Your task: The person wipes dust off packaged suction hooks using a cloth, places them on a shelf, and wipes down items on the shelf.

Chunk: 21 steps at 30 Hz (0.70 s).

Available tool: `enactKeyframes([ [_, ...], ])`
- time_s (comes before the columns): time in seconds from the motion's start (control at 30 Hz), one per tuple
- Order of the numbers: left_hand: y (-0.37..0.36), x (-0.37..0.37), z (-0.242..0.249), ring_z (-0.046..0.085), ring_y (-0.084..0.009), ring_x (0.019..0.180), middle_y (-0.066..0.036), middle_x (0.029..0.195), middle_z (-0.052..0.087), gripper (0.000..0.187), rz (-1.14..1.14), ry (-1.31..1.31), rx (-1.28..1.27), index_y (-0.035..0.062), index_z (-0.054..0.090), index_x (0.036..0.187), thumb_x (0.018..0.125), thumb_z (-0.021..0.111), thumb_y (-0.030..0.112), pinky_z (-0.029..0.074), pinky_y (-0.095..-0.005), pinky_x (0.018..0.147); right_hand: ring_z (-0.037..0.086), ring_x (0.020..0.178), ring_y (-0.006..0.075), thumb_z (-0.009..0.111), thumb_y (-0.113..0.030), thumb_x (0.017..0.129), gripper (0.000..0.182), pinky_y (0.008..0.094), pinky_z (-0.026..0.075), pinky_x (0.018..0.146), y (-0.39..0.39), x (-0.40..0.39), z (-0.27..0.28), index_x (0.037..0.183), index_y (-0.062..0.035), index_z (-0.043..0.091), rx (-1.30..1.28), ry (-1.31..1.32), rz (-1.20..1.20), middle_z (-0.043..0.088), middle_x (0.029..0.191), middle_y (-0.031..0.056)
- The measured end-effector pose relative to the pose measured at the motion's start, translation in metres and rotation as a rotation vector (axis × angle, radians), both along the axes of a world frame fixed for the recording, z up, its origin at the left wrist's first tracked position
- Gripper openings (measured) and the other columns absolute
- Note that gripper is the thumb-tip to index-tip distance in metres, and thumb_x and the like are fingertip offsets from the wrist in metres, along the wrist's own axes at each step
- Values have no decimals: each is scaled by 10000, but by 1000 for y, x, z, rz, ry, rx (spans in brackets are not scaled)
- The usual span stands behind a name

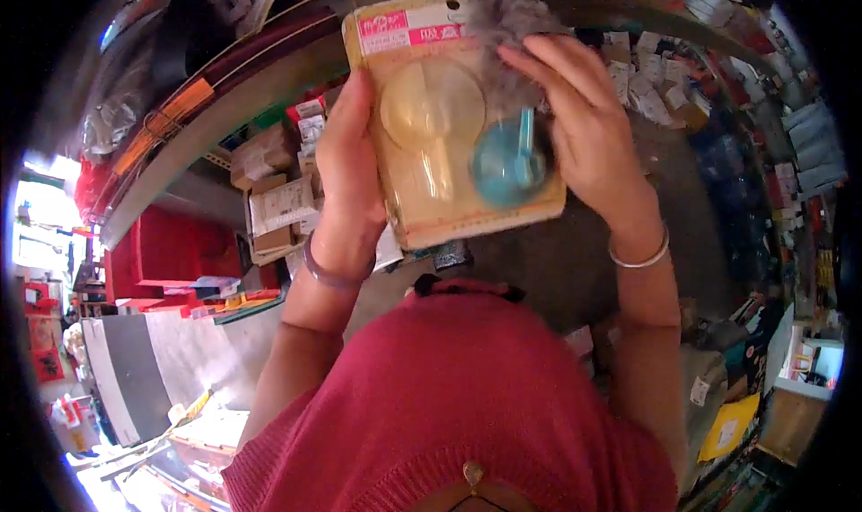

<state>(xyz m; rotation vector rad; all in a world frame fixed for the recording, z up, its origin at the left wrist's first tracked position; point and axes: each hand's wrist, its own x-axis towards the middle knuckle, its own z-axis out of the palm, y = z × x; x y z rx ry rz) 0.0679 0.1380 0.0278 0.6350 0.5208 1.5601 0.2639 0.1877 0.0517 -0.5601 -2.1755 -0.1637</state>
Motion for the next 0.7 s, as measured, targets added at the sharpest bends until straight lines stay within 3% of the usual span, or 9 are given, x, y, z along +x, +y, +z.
enactKeyframes([
  [0.2, 7, -15, -4, 528, -249, 1028, -130, 1155, 516, 419, 144, -48, 31, 13, 414, 1209, 932, 303, 307, 426, -368, 892, 463, 998, 334, 422, 66, 650, 372, 408, 360, 889, -20, 7, -42, 986, 41, 582, -76, -5, -94, 509, 1076, 153],
  [0.43, 12, -12, -2, 530, -232, 1008, -113, 1131, 522, 412, 454, 35, 137, 18, 426, 1194, 935, 275, 301, 426, -362, 878, 477, 828, 277, 523, -32, 676, 344, 366, 424, 734, -56, -21, -71, 1009, -49, 609, -53, 63, -38, 514, 1008, 91],
  [0.53, 13, -4, 1, 529, -224, 1005, -110, 1124, 522, 400, 508, 18, 250, 24, 429, 1189, 936, 280, 296, 418, -358, 882, 485, 810, 263, 526, -76, 691, 314, 352, 433, 722, -67, -42, -71, 988, -60, 625, -99, 75, 72, 518, 1011, 75],
  [0.7, 11, -5, 3, 526, -221, 1009, -99, 1133, 518, 403, 506, 4, 208, 27, 427, 1191, 932, 296, 307, 409, -351, 888, 487, 808, 250, 519, -104, 685, 325, 342, 441, 715, -63, -37, -73, 988, -68, 631, -39, 42, 111, 531, 998, 48],
])
